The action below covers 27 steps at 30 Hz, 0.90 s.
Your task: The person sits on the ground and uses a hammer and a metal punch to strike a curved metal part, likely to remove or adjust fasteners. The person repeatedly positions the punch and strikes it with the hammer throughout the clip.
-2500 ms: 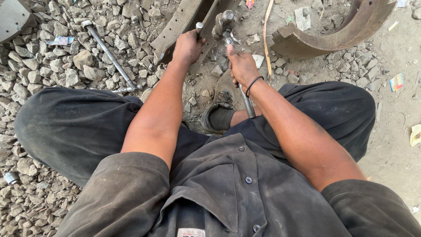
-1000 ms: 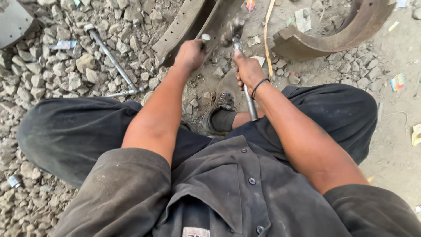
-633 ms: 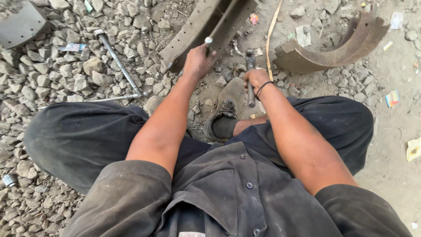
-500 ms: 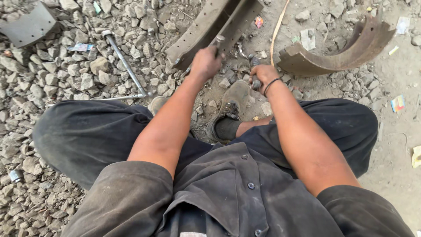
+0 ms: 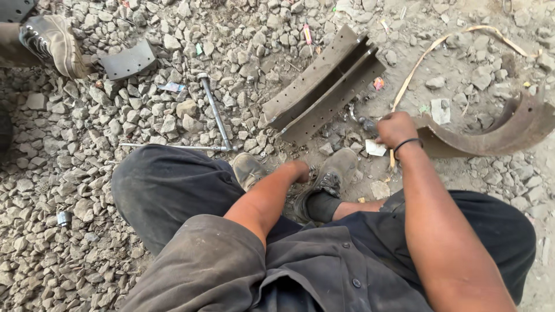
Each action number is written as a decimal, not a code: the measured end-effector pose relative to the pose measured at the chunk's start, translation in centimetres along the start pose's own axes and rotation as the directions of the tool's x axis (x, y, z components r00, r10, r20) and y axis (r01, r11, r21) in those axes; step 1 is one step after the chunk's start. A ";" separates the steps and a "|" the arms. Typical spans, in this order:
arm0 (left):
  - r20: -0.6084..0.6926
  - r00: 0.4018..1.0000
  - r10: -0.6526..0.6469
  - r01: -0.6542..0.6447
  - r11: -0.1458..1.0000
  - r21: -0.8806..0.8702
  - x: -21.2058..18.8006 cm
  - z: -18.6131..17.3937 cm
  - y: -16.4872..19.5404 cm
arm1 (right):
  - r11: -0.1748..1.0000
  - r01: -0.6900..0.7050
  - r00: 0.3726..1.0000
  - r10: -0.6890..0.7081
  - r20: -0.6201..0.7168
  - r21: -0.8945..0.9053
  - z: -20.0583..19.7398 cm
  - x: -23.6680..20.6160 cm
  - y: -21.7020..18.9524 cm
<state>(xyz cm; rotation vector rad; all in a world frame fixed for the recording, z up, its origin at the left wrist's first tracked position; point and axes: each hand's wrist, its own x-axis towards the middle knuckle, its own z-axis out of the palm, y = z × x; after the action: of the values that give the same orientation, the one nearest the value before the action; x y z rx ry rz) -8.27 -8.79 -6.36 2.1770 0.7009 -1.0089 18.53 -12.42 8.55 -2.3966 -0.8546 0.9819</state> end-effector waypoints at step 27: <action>-0.638 0.637 -0.432 0.296 0.902 -0.314 4.9 -17.9 0.0 | 0.981 0.143 0.955 -0.171 -0.244 -0.129 -0.2 -1.9 -2.0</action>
<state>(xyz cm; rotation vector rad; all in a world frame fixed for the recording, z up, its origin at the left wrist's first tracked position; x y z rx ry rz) 2.86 5.15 -1.19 2.2733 1.5798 -0.2115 16.88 -12.25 10.72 -2.4327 -1.0060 0.5646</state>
